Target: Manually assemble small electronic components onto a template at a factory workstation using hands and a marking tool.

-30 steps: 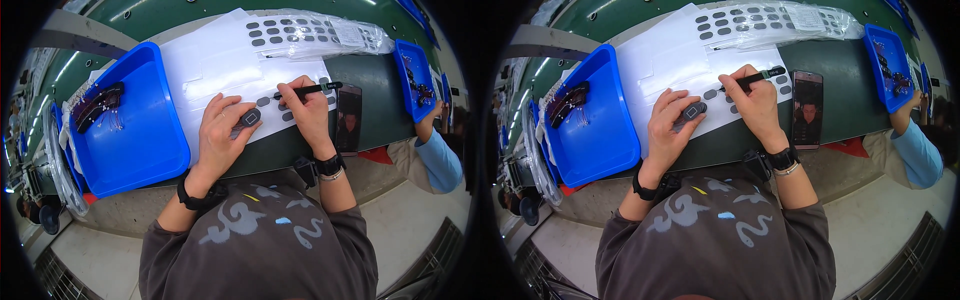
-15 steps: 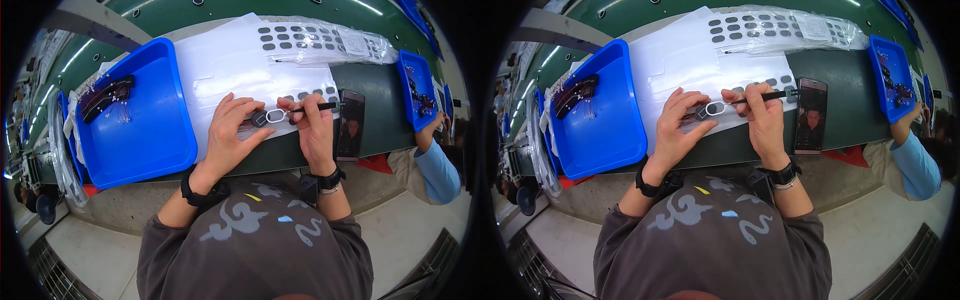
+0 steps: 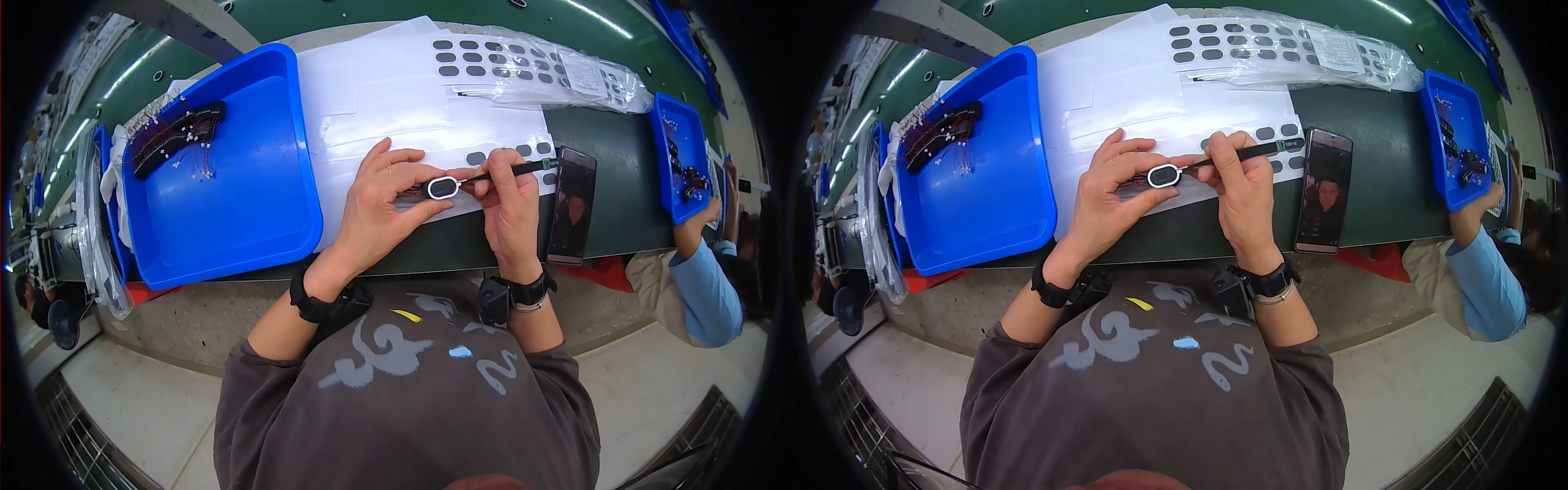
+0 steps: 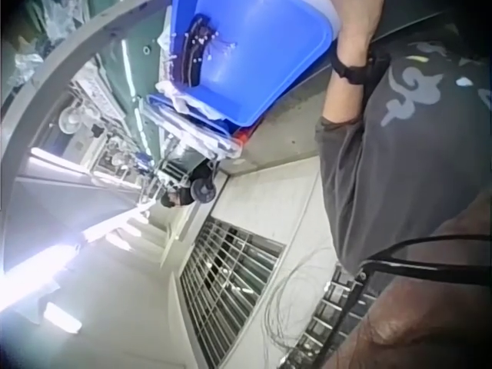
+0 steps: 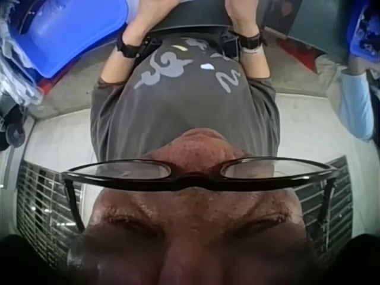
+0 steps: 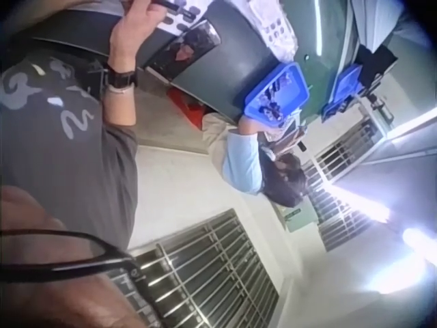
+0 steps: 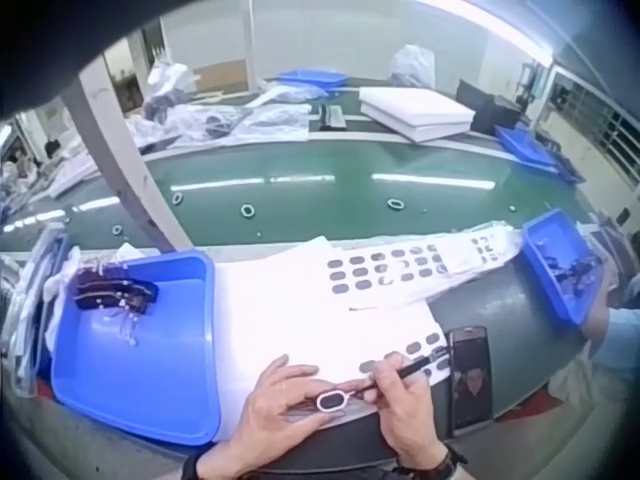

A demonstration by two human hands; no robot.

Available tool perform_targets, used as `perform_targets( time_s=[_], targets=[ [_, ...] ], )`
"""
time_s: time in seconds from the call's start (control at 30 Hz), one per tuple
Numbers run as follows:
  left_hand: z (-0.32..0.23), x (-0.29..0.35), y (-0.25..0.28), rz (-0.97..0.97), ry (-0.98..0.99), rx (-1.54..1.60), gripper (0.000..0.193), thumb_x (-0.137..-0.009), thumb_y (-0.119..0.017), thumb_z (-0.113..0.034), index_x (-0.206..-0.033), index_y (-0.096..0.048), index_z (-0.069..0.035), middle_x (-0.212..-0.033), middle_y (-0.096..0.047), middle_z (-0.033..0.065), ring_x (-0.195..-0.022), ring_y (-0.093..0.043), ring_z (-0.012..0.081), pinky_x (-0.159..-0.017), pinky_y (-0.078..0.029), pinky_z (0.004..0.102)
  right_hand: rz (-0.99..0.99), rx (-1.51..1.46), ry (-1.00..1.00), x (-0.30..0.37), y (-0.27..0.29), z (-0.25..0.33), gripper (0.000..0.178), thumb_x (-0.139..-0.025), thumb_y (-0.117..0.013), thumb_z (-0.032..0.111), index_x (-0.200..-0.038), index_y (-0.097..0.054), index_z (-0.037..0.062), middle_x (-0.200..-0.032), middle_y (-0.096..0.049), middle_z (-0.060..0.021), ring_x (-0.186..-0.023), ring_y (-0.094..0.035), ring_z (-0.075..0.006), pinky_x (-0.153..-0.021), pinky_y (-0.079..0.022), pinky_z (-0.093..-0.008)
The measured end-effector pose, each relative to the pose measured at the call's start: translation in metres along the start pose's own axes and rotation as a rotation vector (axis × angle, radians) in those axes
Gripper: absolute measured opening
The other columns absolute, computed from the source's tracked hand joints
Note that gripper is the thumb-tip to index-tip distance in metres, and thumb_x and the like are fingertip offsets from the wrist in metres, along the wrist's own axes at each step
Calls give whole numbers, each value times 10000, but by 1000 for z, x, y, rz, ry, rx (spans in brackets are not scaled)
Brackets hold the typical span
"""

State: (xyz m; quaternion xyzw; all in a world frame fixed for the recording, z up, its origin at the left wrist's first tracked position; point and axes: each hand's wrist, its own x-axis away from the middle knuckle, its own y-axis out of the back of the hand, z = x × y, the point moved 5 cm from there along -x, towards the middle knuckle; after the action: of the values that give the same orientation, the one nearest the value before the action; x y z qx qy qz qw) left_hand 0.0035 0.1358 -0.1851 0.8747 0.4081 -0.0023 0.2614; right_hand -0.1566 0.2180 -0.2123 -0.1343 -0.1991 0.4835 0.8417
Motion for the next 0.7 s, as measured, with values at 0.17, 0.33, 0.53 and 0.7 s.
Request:
perform_targets(
  time_s=[0.17,0.33,0.53,0.7],
  targets=[
    [0,0,-1,27,-7,-29,283,-760,-843,-171,-1028,-770,-118,-1016,-755,5,-1165,-623,248,-1172,-314,512,-21,-35,29,1,-1,0,207,-1024,-632,239,-910,-598,70,-788,-609,13,-688,-570,-46,-698,-505,-217],
    [0,-1,-1,42,-9,-41,280,-762,-843,-161,-1030,-774,-116,-1033,-756,-3,-1173,-617,239,-1181,-299,516,11,28,45,1,0,3,200,-1046,-588,223,-914,-588,73,-836,-551,17,-708,-517,-58,-762,-551,-273],
    [-1,-1,-1,44,-5,-44,276,-761,-844,-162,-1024,-775,-113,-1027,-755,0,-1169,-616,236,-1183,-297,517,0,25,42,1,-1,3,199,-1036,-609,222,-909,-590,70,-811,-574,14,-704,-532,-52,-740,-528,-247],
    [-1,0,-1,40,-9,-47,277,-757,-846,-165,-1018,-774,-108,-1022,-755,5,-1168,-616,237,-1184,-296,517,-14,12,57,1,-1,2,202,-1020,-639,228,-912,-596,63,-768,-622,2,-697,-574,-52,-690,-483,-206]
  ],
)
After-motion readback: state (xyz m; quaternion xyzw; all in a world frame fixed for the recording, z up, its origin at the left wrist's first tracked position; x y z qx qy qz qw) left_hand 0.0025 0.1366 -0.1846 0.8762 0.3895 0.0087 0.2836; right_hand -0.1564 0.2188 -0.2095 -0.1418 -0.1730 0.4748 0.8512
